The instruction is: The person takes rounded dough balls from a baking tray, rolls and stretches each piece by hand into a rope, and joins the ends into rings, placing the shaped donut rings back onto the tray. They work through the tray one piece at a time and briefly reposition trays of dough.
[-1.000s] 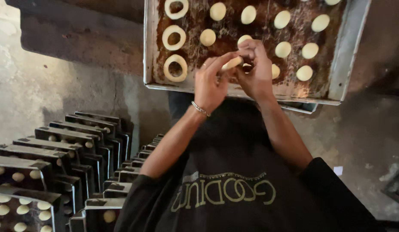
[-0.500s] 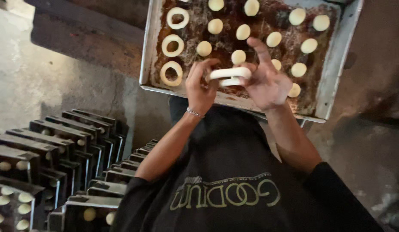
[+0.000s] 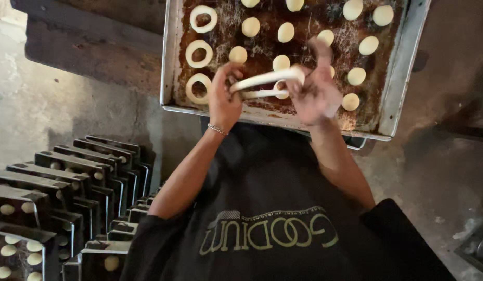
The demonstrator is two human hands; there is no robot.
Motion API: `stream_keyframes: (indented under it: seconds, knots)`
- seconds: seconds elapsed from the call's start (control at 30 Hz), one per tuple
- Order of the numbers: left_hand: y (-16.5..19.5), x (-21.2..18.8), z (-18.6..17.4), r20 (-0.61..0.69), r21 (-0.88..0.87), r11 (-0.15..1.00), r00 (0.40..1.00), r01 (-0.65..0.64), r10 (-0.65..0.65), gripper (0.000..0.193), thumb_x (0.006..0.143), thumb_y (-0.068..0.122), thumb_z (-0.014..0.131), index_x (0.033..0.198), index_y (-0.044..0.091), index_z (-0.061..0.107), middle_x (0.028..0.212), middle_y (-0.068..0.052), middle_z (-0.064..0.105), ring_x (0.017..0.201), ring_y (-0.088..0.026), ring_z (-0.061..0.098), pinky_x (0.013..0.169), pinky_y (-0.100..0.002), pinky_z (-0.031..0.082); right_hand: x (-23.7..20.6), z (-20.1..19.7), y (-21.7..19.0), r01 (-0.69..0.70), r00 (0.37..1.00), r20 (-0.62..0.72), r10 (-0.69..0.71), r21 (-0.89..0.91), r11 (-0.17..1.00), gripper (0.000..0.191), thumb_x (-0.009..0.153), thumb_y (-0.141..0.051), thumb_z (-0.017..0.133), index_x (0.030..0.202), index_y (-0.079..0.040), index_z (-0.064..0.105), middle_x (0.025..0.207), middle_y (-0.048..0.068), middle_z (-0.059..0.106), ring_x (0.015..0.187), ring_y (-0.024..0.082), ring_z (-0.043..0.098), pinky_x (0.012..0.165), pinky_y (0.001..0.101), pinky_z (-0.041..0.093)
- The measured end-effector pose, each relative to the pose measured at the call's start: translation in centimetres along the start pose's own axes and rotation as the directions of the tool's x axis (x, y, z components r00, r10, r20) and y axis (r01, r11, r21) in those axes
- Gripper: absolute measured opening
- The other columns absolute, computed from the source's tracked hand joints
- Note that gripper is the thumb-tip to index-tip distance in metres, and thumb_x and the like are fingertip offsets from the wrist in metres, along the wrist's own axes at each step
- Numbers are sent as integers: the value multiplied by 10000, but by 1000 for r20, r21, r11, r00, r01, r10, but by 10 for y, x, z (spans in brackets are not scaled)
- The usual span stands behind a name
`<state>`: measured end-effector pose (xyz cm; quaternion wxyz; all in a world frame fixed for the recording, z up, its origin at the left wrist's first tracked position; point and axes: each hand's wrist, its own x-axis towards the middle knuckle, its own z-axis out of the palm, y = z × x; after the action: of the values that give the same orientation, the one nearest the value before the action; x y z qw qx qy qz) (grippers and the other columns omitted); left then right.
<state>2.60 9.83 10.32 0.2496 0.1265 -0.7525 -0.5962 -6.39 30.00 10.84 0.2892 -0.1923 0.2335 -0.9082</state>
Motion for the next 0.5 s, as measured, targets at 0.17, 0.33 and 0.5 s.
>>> stream_keyframes:
  seconds: [0.17, 0.33, 0.5]
  knots:
    - [-13, -5, -8, -105, -139, 990, 994, -7, -8, 537, 911, -232, 422, 1329, 83, 546, 1119, -79, 632, 1024, -167, 644, 923, -261, 560, -2, -7, 20, -154, 988, -9, 157, -249, 956, 594, 936, 82, 632, 1470, -114, 459, 983, 51, 553, 847, 144, 577, 694, 255, 516]
    - [-13, -11, -15, 274, -293, 912, 939, 286, -207, 738, 829, -225, 389, 1474, 108, 518, 1196, -88, 660, 1060, -183, 664, 954, -295, 555, 1, -24, 23, -221, 968, -165, 188, -212, 952, 451, 963, 113, 660, 1293, -164, 526, 986, 56, 598, 961, 169, 621, 803, 308, 564]
    - [-20, -2, -36, 324, -39, 893, 851, 449, -413, 424, 952, -82, 664, 1321, 127, 677, 1092, -183, 543, 936, -272, 597, 859, -402, 550, -9, -25, 55, -469, 881, -456, 125, -877, 103, 201, 928, 9, 789, 1109, -58, 735, 933, 41, 652, 920, 209, 685, 794, 374, 578]
